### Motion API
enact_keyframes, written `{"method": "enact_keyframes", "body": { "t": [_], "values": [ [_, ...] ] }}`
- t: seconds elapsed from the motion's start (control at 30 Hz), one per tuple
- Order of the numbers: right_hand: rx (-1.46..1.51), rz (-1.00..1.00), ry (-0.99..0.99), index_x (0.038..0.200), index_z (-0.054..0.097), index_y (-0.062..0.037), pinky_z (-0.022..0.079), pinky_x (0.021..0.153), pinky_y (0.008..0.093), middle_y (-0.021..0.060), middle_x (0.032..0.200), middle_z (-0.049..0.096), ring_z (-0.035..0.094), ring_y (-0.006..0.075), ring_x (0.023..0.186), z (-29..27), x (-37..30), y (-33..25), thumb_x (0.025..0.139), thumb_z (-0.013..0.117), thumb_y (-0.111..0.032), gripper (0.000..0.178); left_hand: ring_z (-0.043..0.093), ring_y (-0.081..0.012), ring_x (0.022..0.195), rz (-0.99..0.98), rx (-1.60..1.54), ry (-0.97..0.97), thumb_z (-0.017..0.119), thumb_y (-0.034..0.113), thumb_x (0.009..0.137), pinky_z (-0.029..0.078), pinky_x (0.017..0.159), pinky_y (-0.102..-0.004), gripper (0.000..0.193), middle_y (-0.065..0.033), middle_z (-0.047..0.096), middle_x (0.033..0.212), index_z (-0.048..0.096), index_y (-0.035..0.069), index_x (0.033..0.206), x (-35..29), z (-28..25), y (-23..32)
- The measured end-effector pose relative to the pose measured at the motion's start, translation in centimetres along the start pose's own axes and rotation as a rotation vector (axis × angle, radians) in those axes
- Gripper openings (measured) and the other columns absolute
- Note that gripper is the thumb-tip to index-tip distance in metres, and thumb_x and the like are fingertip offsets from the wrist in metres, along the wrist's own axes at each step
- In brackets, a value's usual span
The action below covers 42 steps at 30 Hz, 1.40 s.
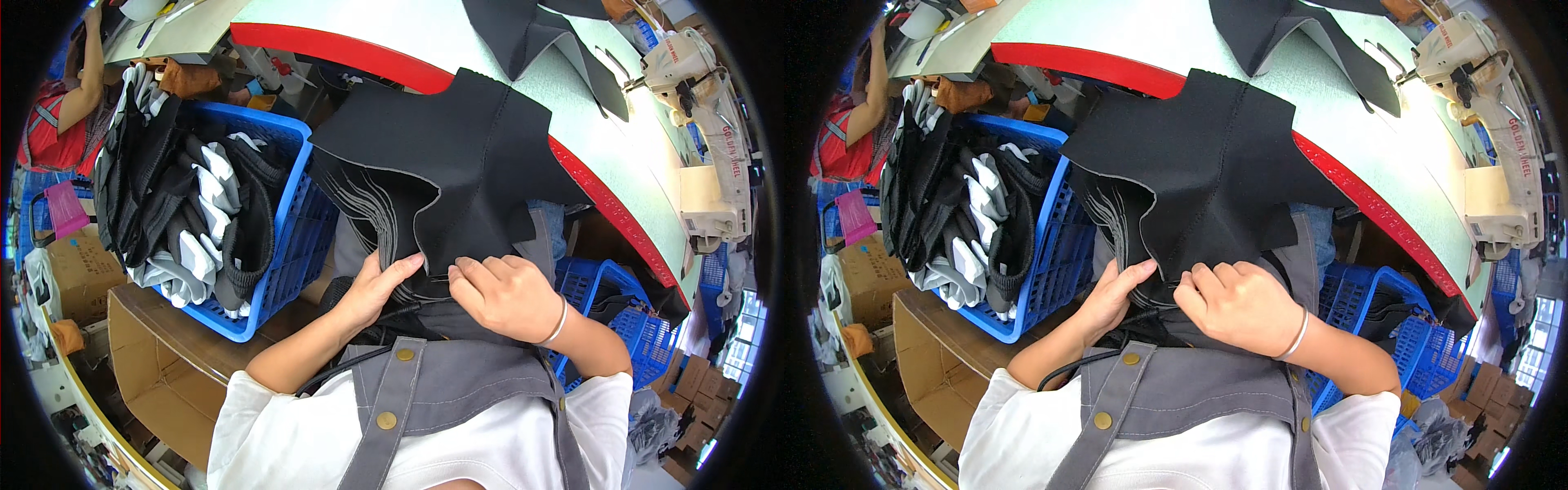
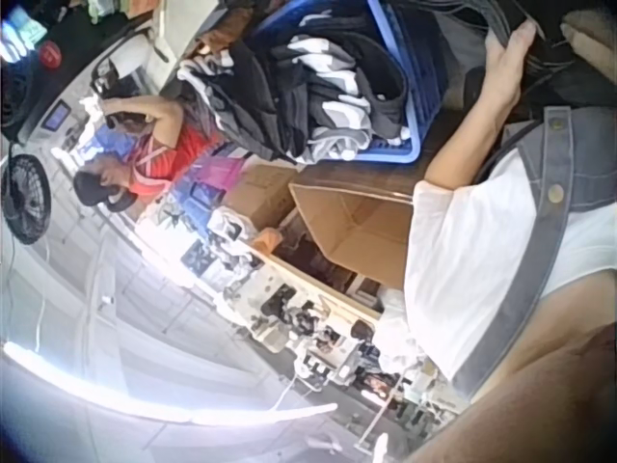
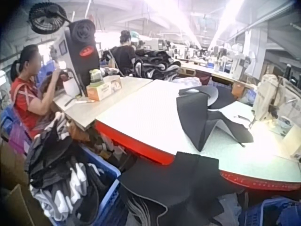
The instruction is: The person trims excess material and loose threads from shoe upper components using fabric snips.
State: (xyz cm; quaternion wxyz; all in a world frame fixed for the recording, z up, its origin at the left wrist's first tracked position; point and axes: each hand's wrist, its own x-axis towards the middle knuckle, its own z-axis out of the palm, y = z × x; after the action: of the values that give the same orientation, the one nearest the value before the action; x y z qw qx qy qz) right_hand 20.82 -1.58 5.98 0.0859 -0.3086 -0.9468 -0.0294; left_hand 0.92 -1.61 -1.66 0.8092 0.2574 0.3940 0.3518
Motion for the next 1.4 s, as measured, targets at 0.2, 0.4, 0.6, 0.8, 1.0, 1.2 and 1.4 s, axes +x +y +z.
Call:
{"method": "enact_keyframes", "body": {
  "t": [0.2, 0.4, 0.6, 0.8, 1.0, 1.2, 1.4],
  "values": [
    [-0.119, -0.034, 0.107, 0.072, 0.049, -0.0063, 0.04, 0.044, 0.0226, 0.007, 0.069, 0.059, 0.05, 0.0103, 0.051, 0.9, 0.1, -0.9, 0.078, 0.062, -0.007, 0.014, 0.054, -0.0124, 0.1, -0.013, -0.007, -0.004, 0.063, 0.025, 0.088, 0.042, 0.09, -0.0278, 0.04, -0.0067, 0.058, 0.107, 0.052, -0.001, 0.116, 0.0, -0.1, -0.1],
    [-0.133, -0.047, 0.087, 0.071, 0.05, -0.0057, 0.039, 0.044, 0.0219, 0.0088, 0.071, 0.06, 0.051, 0.0104, 0.052, 1.1, 0.2, -1.0, 0.077, 0.063, -0.007, 0.014, 0.054, -0.0118, 0.098, -0.014, -0.009, 0.011, 0.065, 0.025, 0.088, 0.043, 0.088, -0.0273, 0.038, -0.0059, 0.058, 0.105, 0.053, 0.0, 0.114, 0.0, -0.2, -0.3],
    [-0.118, -0.051, 0.118, 0.071, 0.051, -0.0047, 0.039, 0.044, 0.022, 0.0102, 0.072, 0.062, 0.052, 0.011, 0.052, 1.5, 0.1, -0.9, 0.077, 0.063, -0.007, 0.013, 0.053, -0.0119, 0.098, -0.004, 0.005, 0.007, 0.065, 0.025, 0.088, 0.042, 0.089, -0.0272, 0.038, -0.0054, 0.059, 0.104, 0.054, 0.0, 0.113, 0.1, -0.1, -0.3],
    [-0.109, -0.04, 0.104, 0.072, 0.053, -0.0034, 0.039, 0.044, 0.0223, 0.0123, 0.073, 0.063, 0.053, 0.0115, 0.052, 1.4, 0.2, -1.1, 0.077, 0.063, -0.006, 0.012, 0.053, -0.0121, 0.099, 0.001, -0.003, -0.001, 0.065, 0.025, 0.088, 0.042, 0.089, -0.0273, 0.038, -0.0054, 0.058, 0.105, 0.054, 0.0, 0.114, 0.2, -0.2, -0.4],
    [-0.226, 0.037, 0.054, 0.081, 0.059, 0.0016, 0.039, 0.042, 0.021, 0.0169, 0.083, 0.066, 0.052, 0.0112, 0.051, 1.4, 0.1, -2.7, 0.074, 0.063, -0.005, 0.01, 0.053, -0.0126, 0.101, 0.006, 0.013, 0.002, 0.065, 0.025, 0.088, 0.041, 0.091, -0.0272, 0.04, -0.0062, 0.058, 0.108, 0.053, -0.001, 0.116, 0.3, -0.3, -0.5],
    [-0.281, 0.087, 0.082, 0.08, 0.058, 0.0028, 0.039, 0.041, 0.0215, 0.0196, 0.084, 0.067, 0.054, 0.0123, 0.051, 1.7, 0.2, -3.9, 0.075, 0.063, -0.004, 0.01, 0.053, -0.0122, 0.101, 0.011, 0.025, 0.001, 0.065, 0.024, 0.088, 0.042, 0.091, -0.0276, 0.04, -0.0061, 0.059, 0.108, 0.053, -0.001, 0.116, 0.3, -0.3, -0.5],
    [-0.141, 0.09, 0.037, 0.082, 0.059, 0.0002, 0.044, 0.048, 0.023, 0.0155, 0.078, 0.066, 0.058, 0.0128, 0.055, 1.6, 0.0, -2.9, 0.076, 0.063, -0.007, 0.01, 0.054, -0.0128, 0.102, 0.006, 0.025, 0.002, 0.066, 0.026, 0.088, 0.042, 0.09, -0.0275, 0.043, -0.0067, 0.058, 0.108, 0.052, -0.002, 0.117, 0.3, -0.3, -0.5]
  ]
}}
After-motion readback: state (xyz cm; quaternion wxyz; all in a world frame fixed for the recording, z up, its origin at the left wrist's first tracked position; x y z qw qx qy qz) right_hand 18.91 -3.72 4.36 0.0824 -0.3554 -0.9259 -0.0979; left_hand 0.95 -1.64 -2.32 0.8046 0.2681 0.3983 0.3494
